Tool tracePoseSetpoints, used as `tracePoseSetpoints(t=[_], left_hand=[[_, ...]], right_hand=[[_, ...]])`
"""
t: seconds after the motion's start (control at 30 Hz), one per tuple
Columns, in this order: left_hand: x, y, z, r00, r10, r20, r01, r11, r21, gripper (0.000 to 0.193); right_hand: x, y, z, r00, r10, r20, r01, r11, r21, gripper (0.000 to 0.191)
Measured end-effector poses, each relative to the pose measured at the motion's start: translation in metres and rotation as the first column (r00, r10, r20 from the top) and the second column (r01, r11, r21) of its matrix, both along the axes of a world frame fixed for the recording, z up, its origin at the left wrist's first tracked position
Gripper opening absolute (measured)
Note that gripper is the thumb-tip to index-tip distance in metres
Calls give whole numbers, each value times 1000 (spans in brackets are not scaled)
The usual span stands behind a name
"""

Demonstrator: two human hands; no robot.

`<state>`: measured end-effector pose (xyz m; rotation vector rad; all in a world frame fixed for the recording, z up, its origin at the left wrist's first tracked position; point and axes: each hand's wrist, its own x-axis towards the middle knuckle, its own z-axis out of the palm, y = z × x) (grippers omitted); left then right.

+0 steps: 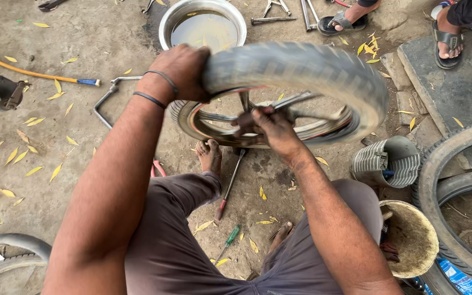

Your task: The person sits on the ground with a scooter wheel and works the tire off the rim. They press and pry the tire bead over the rim edge by hand and with a metal rod, work around the wheel, then pull the inner tube out from inside the tire and continue separating the tire from the rim.

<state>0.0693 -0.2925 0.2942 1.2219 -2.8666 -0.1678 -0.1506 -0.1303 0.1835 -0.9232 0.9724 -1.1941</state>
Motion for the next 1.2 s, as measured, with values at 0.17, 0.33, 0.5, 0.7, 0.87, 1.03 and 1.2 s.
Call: tracePoseSetpoints(t=[0.17, 0.33, 0.5, 0.7, 0.87, 1.03, 1.2], left_hand=[[-30, 19, 27, 966, -220, -134, 203, 971, -130, 58], [-25, 22, 31, 897, -238, -372, 252, 968, -11, 74], [-48, 21, 23, 895, -172, -413, 170, 985, -42, 84], [-91, 25, 23, 902, -190, -389, 169, 982, -88, 83], [-103, 34, 31, 931, -227, -287, 210, 974, -89, 80], [-118, 57, 41, 937, -248, -246, 245, 969, -42, 78], [-136, 66, 44, 947, -241, -212, 234, 971, -58, 81]], right_hand=[[-19, 12, 8, 863, 269, 428, -193, 958, -212, 41], [-42, 25, -49, 963, 119, -240, -56, 966, 252, 36], [8, 26, -88, 193, 359, -913, -73, 933, 352, 30], [6, 62, -39, 289, 16, -957, -99, 995, -14, 33], [-63, 119, 107, 130, -38, -991, 25, 999, -35, 36], [-66, 123, 230, -299, 41, -954, 108, 994, 8, 29], [-58, 78, 240, -652, 144, -745, 9, 983, 183, 20]])
